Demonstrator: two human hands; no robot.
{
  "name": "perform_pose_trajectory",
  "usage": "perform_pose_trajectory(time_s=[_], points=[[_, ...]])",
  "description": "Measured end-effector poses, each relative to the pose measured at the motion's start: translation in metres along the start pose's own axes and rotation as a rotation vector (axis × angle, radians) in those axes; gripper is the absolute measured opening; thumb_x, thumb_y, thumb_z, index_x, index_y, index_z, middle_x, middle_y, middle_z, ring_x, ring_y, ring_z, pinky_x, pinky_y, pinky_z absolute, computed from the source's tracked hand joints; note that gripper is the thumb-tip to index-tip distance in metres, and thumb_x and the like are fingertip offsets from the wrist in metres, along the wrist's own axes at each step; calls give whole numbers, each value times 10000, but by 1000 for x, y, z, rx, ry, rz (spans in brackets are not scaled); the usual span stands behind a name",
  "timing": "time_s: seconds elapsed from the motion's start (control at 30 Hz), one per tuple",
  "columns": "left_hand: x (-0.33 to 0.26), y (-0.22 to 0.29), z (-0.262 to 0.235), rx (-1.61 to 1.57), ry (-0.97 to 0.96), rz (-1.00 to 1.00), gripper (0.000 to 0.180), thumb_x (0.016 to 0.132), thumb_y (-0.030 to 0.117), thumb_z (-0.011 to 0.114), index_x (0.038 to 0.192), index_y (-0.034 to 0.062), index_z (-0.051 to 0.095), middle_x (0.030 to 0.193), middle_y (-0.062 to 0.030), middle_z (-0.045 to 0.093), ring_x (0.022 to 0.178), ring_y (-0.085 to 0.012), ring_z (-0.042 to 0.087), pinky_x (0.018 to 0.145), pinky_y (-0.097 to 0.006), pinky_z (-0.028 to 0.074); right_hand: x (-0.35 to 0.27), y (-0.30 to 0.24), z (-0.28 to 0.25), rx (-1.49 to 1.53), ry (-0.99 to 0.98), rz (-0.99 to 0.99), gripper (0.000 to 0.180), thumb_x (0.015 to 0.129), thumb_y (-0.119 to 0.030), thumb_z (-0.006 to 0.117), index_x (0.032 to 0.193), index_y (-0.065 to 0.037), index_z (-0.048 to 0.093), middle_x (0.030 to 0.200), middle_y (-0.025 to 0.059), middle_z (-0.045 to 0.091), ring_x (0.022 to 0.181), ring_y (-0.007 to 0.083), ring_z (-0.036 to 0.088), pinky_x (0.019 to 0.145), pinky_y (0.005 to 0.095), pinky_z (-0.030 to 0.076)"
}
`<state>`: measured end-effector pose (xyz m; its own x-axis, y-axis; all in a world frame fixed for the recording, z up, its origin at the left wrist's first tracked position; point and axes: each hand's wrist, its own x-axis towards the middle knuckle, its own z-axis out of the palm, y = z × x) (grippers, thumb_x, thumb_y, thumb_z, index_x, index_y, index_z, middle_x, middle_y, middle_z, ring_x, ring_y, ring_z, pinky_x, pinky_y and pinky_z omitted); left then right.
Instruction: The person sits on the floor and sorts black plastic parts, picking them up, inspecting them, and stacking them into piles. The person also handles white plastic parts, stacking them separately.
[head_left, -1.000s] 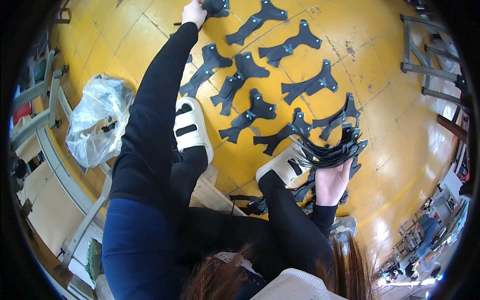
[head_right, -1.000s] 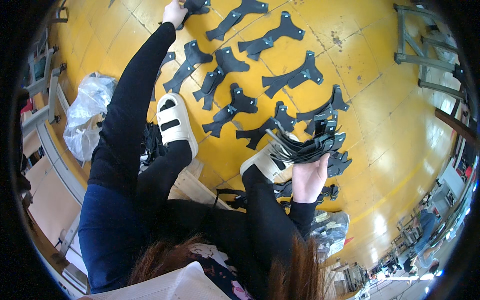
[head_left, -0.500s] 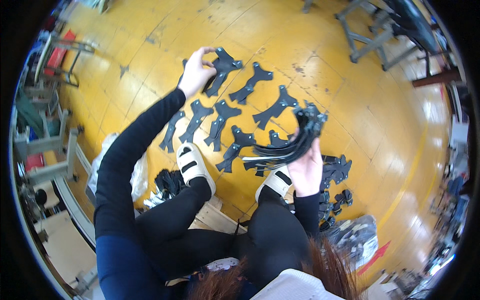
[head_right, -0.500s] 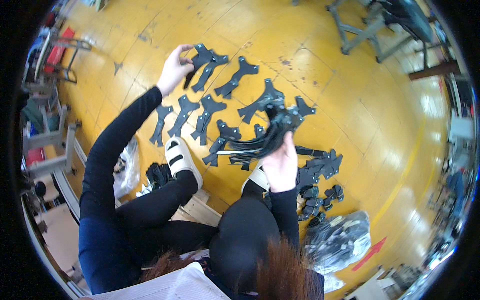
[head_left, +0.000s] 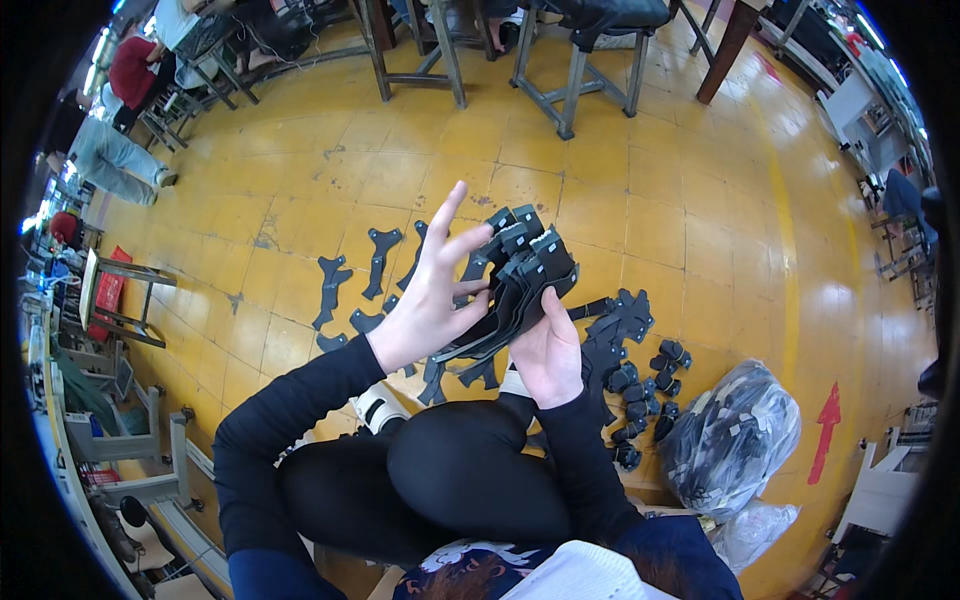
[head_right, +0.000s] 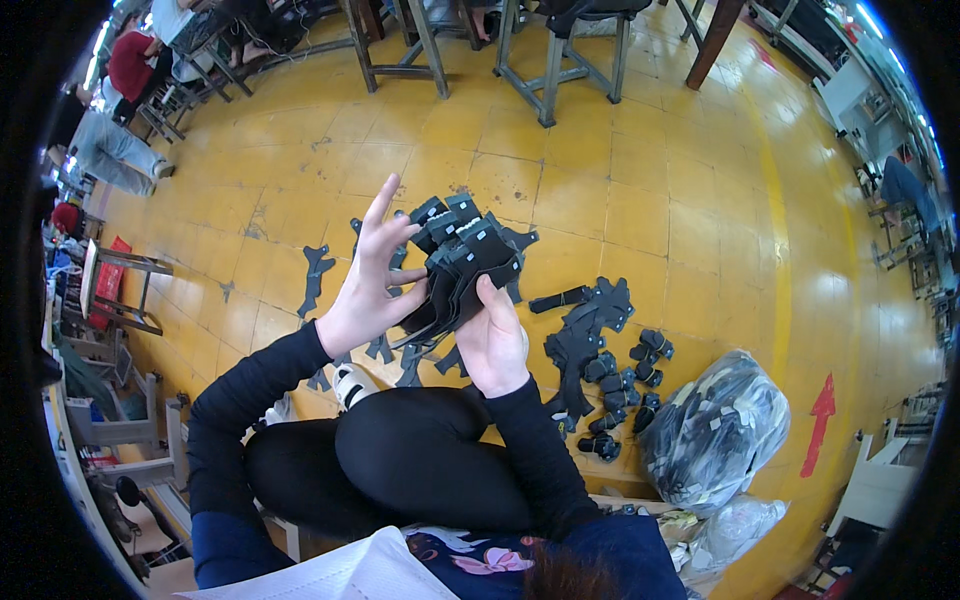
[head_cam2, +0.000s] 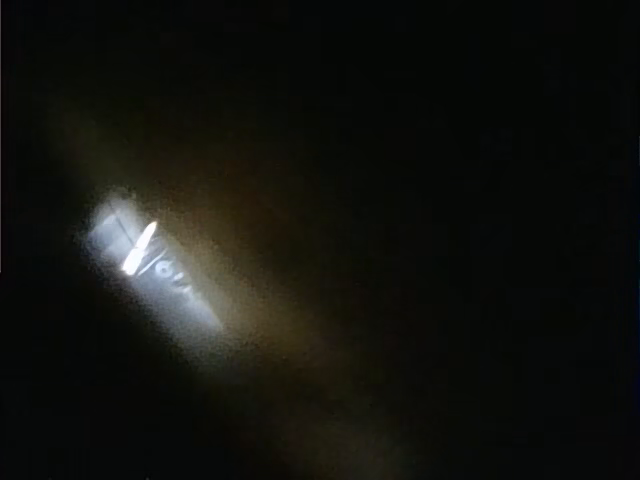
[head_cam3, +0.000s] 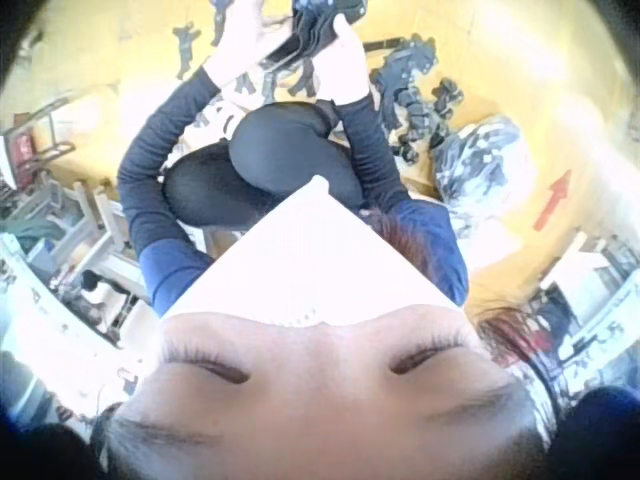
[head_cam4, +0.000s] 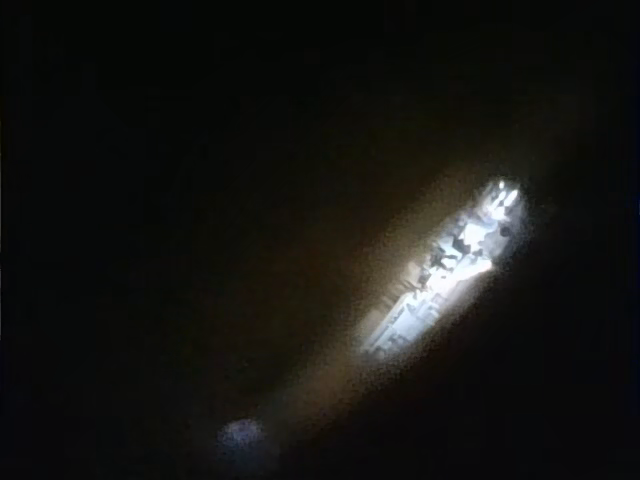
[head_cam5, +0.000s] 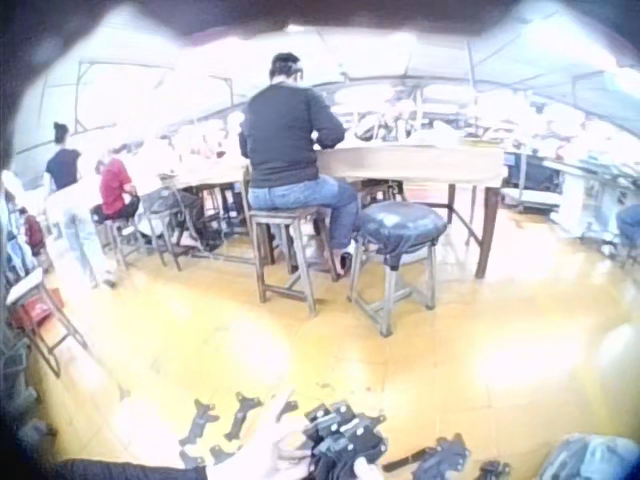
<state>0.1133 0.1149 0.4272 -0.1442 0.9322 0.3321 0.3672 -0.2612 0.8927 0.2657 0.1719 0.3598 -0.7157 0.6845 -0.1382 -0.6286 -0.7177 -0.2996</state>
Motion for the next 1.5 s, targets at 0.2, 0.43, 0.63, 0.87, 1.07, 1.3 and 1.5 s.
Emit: perform_pose_trajectory(time_s=[0.2,0.43,0.63,0.87,1.07,1.3,1.5], points=[[-23,28,12,-674,62,-590,688,854,57,542,1472,74,241,1519,-95,239,1398,-210,243,1137,-347,193,-21,-7,16,-209,-95,-175,377,966,-159,499,1321,-40,452,1289,70,540,1205,200,494,1049,375,349],[-36,52,37,-499,133,-408,449,972,265,559,1324,16,435,1284,-60,509,1181,-141,455,999,-306,376,-29,16,54,-505,-123,-323,326,974,-40,474,1288,-16,389,1235,64,502,1127,135,494,968,290,408],[-27,56,25,-687,358,-263,451,916,210,647,1282,28,458,1170,-61,585,1086,-141,539,955,-303,422,-27,35,71,-639,-183,-418,377,960,-47,512,1297,-1,349,1237,111,518,1123,166,511,958,308,416],[-25,63,8,-811,438,-273,279,930,230,598,1128,36,563,1062,-65,630,948,-162,618,846,-307,497,-27,50,97,-452,-138,-460,458,928,-84,587,1312,-22,345,1225,108,519,1151,183,504,991,316,395],[-23,70,6,-797,318,-260,277,952,232,556,1166,58,564,1093,-63,633,995,-159,605,866,-313,486,-19,45,104,-253,-34,-423,349,882,-96,671,1190,-27,522,1106,68,599,1043,147,570,924,273,439],[-25,64,-8,-762,282,-351,260,950,214,565,1156,56,574,1136,-65,622,1023,-162,598,875,-311,481,-22,55,113,-268,-24,-498,337,885,-58,660,1194,-33,528,1086,38,603,1004,127,575,900,264,452],[-21,66,-9,-678,235,-460,320,945,211,576,1221,50,558,1173,-67,611,1069,-162,579,920,-306,458,-14,41,107,1,42,-328,265,902,-112,644,1141,-31,561,1064,30,605,1014,125,569,877,261,464]])
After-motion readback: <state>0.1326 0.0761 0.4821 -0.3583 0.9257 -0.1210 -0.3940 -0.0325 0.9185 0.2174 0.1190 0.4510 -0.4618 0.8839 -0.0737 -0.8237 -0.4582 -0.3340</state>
